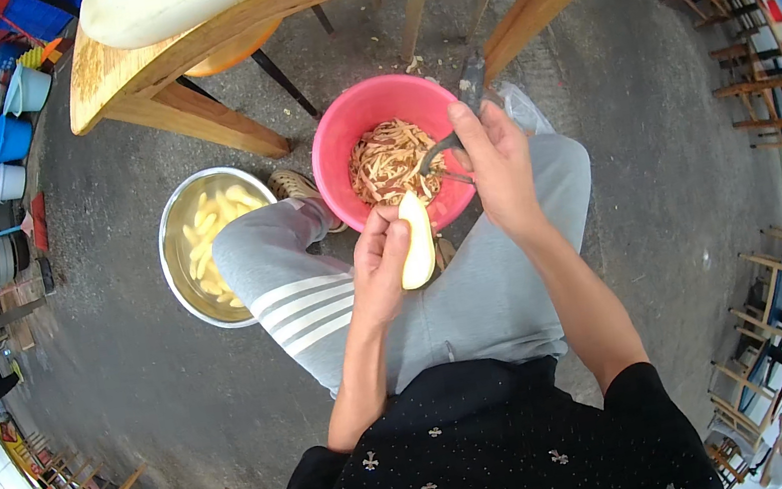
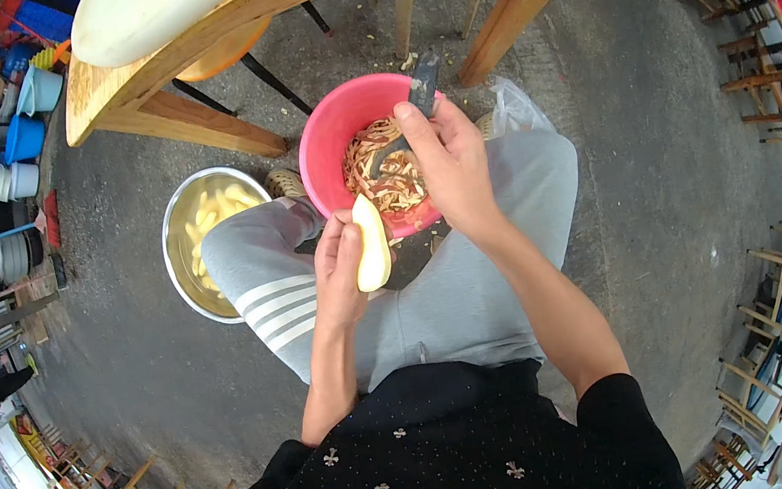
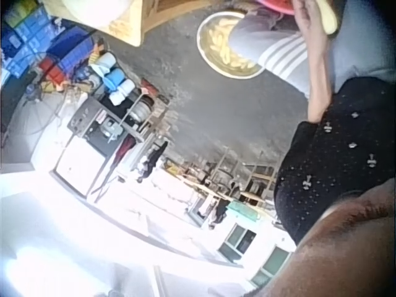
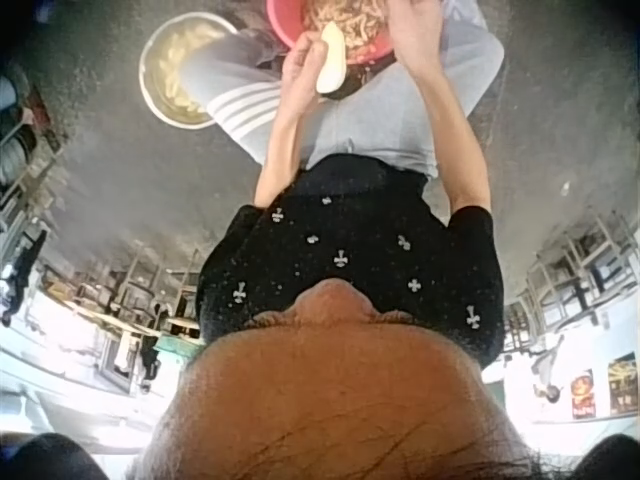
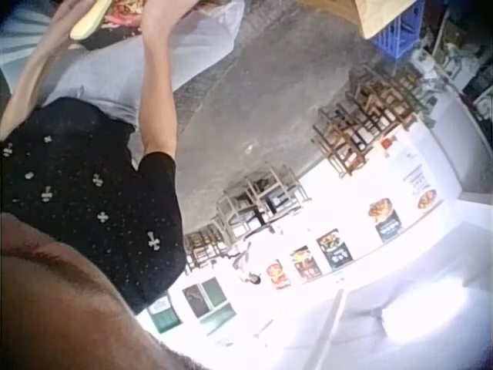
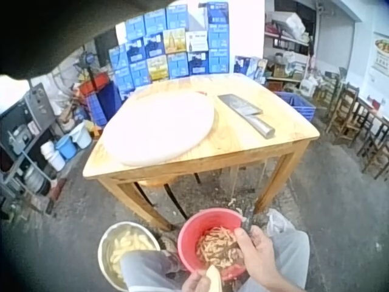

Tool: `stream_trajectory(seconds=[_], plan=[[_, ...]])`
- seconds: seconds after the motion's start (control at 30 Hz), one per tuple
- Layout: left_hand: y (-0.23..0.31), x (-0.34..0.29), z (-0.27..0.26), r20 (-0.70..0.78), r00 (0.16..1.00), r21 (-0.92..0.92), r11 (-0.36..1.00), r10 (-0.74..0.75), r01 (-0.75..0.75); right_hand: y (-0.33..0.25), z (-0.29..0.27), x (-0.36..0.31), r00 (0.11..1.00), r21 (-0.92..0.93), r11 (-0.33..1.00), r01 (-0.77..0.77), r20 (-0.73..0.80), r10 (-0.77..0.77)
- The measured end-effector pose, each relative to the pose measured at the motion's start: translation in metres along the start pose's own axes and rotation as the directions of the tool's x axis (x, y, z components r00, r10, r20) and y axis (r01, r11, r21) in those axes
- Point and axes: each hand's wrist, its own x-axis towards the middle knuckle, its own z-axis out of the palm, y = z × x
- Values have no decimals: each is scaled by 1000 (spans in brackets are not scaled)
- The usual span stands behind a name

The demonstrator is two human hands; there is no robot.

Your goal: The person is peeling and slicing vegetables (likely potatoes or sweet potatoes) using a knife and a peeler.

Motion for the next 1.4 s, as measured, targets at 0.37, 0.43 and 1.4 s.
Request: stream_trajectory(seconds=[0.37,0.43,1.4], plan=[[7,-10,11,43,979,279,939,199,-203,42,-4,-1,982,173,967,-186,18,186],[7,-9,5,16,981,311,931,193,-189,39,-13,-3,947,65,946,-318,-27,320],[23,-5,9,196,826,749,463,529,-474,2,-5,-15,943,250,911,-327,18,333]])
